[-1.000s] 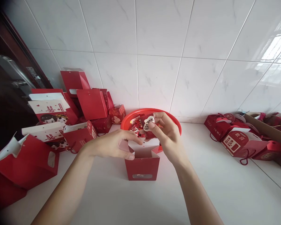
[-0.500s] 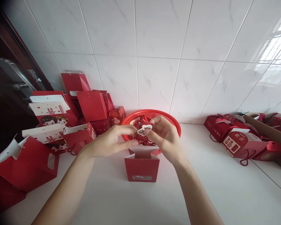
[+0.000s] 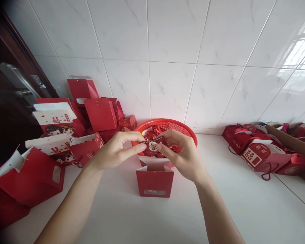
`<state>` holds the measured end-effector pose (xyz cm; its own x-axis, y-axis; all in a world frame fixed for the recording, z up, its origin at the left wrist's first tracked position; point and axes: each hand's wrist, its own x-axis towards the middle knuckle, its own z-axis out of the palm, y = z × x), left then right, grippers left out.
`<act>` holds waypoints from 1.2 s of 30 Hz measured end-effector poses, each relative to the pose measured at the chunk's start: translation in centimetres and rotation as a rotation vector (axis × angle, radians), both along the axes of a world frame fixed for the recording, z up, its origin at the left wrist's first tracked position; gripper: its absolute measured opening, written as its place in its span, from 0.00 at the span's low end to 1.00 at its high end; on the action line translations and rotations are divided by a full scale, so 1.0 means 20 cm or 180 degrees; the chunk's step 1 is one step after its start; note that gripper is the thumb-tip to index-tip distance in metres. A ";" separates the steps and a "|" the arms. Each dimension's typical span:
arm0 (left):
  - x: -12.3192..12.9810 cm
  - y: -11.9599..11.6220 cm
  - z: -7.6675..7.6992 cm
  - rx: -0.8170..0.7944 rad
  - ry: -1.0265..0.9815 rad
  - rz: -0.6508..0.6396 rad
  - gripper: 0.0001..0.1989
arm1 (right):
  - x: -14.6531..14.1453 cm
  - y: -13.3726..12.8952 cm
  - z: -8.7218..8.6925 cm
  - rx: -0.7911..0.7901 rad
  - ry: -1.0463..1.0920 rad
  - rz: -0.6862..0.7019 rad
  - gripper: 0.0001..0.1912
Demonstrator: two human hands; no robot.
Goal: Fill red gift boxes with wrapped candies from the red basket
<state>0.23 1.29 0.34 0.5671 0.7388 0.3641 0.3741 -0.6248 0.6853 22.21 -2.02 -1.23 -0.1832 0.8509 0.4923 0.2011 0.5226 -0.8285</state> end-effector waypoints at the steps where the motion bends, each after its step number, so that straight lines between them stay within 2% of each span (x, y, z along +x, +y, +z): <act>1: 0.00 0.00 0.00 0.0050 -0.0018 0.0001 0.11 | 0.00 0.00 0.00 0.0037 -0.0066 -0.0050 0.09; 6: 0.00 0.00 -0.01 0.0224 -0.0033 0.0059 0.11 | 0.02 -0.03 0.01 0.0384 -0.0421 -0.0398 0.09; 13: 0.00 -0.01 -0.02 0.0299 -0.0010 0.0113 0.11 | 0.03 -0.05 0.02 0.0300 -0.0726 -0.0278 0.07; 17: -0.03 -0.02 0.00 0.0145 0.0109 0.0100 0.11 | 0.05 -0.05 0.02 0.0320 -0.0932 -0.0358 0.05; 21: -0.09 -0.03 0.03 -0.0004 0.0790 -0.0208 0.10 | 0.09 -0.06 0.05 0.0379 -0.1164 -0.0464 0.04; 23: -0.10 -0.02 0.04 -0.0120 0.1065 -0.0333 0.11 | 0.11 -0.06 0.06 0.0337 -0.1183 -0.0412 0.04; 26: -0.09 -0.01 0.02 -0.0259 0.1100 -0.0413 0.11 | 0.12 -0.07 0.06 0.0279 -0.1267 -0.0285 0.03; 31: -0.05 0.02 -0.02 -0.0347 0.1108 -0.0203 0.12 | 0.09 -0.05 0.03 0.0346 -0.1534 -0.0363 0.05; 36: -0.04 0.01 -0.01 -0.0580 0.1241 -0.0144 0.21 | 0.08 -0.03 0.01 0.0379 -0.1732 -0.0443 0.08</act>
